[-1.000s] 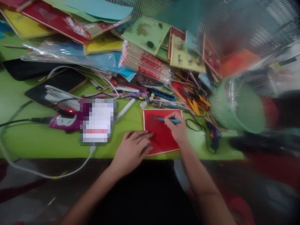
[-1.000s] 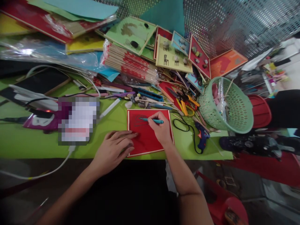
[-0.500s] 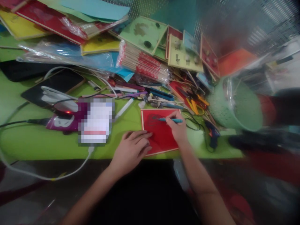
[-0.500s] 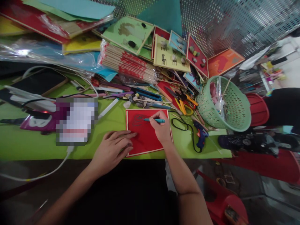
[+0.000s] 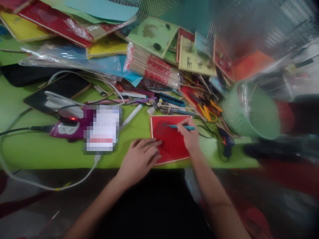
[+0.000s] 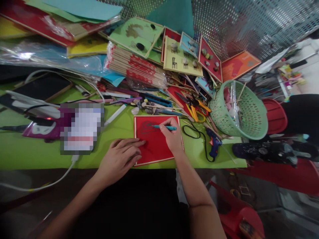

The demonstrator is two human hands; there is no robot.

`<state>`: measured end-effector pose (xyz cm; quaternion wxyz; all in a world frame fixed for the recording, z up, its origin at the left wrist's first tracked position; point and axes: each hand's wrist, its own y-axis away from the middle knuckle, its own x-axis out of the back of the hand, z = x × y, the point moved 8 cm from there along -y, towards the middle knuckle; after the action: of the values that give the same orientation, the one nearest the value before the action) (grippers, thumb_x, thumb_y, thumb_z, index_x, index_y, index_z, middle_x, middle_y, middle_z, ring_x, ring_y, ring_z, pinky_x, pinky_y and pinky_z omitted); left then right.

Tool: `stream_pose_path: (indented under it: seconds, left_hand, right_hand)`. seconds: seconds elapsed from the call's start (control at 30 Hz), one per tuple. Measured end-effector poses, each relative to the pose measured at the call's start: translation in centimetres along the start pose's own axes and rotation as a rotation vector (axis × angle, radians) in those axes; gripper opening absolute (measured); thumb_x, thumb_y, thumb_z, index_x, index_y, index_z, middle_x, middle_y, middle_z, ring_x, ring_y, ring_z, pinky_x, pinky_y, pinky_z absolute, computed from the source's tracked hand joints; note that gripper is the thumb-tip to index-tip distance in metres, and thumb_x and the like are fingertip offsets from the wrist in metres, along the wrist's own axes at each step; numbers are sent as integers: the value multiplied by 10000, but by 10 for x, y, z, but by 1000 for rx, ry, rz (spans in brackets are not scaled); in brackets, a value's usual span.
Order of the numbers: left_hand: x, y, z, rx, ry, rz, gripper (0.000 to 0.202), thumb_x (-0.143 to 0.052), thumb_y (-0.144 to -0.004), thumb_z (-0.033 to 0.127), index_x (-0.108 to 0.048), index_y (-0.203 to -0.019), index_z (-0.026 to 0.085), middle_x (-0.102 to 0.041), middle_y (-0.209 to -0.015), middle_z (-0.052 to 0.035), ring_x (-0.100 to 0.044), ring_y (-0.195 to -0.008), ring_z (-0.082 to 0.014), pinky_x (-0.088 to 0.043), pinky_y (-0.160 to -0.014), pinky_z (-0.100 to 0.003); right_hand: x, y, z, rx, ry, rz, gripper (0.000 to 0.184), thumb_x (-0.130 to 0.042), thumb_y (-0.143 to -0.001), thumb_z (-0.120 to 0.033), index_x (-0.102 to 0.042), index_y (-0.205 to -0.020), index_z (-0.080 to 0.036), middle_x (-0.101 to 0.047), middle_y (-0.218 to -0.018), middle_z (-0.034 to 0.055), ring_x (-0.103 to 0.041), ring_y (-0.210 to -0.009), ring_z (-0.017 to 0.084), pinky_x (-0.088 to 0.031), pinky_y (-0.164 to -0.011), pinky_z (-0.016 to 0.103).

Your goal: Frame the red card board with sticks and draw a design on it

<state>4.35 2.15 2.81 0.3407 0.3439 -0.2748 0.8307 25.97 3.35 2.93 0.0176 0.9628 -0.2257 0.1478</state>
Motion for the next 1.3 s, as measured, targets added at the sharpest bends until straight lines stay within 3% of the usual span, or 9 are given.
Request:
stream_pose_path:
  seconds: [0.2, 0.4, 0.6, 0.77, 0.87, 1.1, 1.3]
  left_hand:
    - [1, -1, 1, 2, 3, -6, 159, -557, -1052, 320, -628, -936, 238, -718, -1400, -27, -633, -1302, -267, -413, -1017, -509]
    - [0, 0, -1, 10, 36, 4, 178, -553, -1047, 315, -651, -920, 238, -731, -1378, -28, -632, -1303, -267, -429, -1033, -506]
    - [-1, -1, -1, 18, 29, -5, 179, -540, -1049, 311, -659, -940, 234, -729, -1383, -26, -633, -1303, -276, -443, -1076, -528]
    - [-3, -3, -1, 17, 57, -30, 225, -517, -1058, 342, -702, -973, 246, -717, -1402, -25, -622, -1332, -256, -415, -1160, -532]
    - [-3, -3, -1, 8, 54, -21, 237, -504, -1065, 345, -715, -1013, 250, -715, -1405, -23, -620, -1342, -247, -397, -1187, -536]
    - [-2, -2, 1, -27, 16, 4, 176, -542, -1059, 320, -660, -954, 242, -724, -1391, 7, -622, -1341, -242, -415, -1144, -519]
    - [-2, -2, 2, -26, 3, 18, 207, -517, -1075, 353, -632, -943, 243, -725, -1389, 9, -614, -1349, -236, -399, -1145, -504]
  right_hand:
    - [2, 0, 3, 24, -9, -8, 146, -698, -858, -335, -597, -805, -244, -594, -698, -49, -547, -651, 135, -455, -654, 281]
    - [6, -1, 1, 19, -193, 29, 159, -688, -872, -381, -632, -955, -257, -666, -838, -4, -647, -762, 160, -491, -656, 285]
    - [20, -4, -32, 71, -215, -13, 173, -689, -851, -350, -665, -1003, -269, -665, -927, 23, -687, -835, 184, -504, -686, 313]
    - [25, -18, -54, 123, -159, -26, 179, -691, -846, -420, -659, -937, -269, -664, -898, 29, -666, -784, 186, -510, -660, 323]
    - [15, -32, -47, 133, -161, -25, 200, -696, -838, -449, -629, -849, -260, -647, -847, 13, -615, -685, 150, -478, -593, 294]
    - [-16, -49, 0, 53, -185, -136, 209, -733, -802, -415, -600, -833, -257, -586, -750, -42, -614, -660, 128, -488, -582, 252]
    - [-34, -40, -5, 46, -144, -254, 258, -774, -776, -432, -594, -811, -251, -592, -720, -56, -582, -600, 118, -489, -567, 261]
